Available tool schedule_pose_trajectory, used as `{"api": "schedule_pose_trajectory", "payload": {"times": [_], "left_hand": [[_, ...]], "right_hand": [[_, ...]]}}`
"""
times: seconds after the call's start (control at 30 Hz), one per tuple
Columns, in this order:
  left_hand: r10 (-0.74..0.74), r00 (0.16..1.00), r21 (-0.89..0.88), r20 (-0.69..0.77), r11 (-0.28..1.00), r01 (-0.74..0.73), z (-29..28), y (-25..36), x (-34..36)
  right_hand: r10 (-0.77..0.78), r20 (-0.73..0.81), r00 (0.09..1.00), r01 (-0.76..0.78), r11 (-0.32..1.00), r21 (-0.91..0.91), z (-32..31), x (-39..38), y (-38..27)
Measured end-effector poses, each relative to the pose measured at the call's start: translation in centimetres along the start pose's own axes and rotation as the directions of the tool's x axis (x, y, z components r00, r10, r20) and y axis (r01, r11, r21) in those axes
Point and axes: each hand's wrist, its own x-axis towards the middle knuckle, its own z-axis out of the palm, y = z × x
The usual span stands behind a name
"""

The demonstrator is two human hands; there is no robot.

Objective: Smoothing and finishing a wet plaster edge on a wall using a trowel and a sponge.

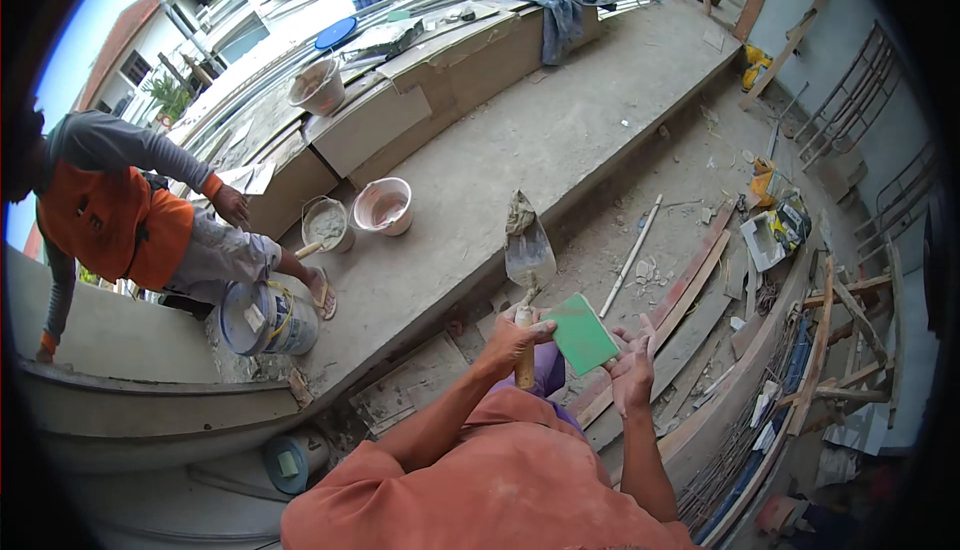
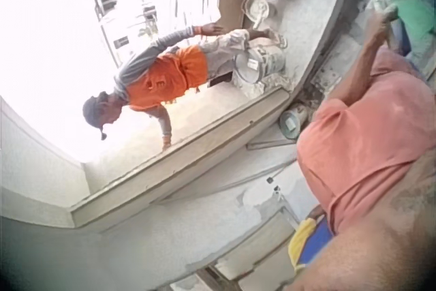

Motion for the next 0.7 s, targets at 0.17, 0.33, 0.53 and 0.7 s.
{"api": "schedule_pose_trajectory", "payload": {"times": [0.17,0.33,0.53,0.7], "left_hand": [[0.023,1.000,-0.072,-0.002,0.997,-0.023,3.4,1.6,8.3],[0.055,0.998,-0.093,0.028,0.994,-0.053,4.5,2.7,18.7],[0.130,0.991,-0.018,-0.043,0.991,-0.131,6.9,8.3,28.2],[0.124,0.992,0.026,-0.021,0.992,-0.123,8.3,13.9,35.4]], "right_hand": [[0.472,0.398,0.787,-0.607,0.708,0.361,-4.0,10.3,0.9],[0.492,0.561,0.666,-0.745,0.486,0.457,-4.5,21.5,-1.0],[0.508,0.634,0.583,-0.808,0.439,0.393,-3.9,33.4,-5.5],[0.458,0.632,0.625,-0.720,0.651,0.240,-2.8,42.2,-9.0]]}}
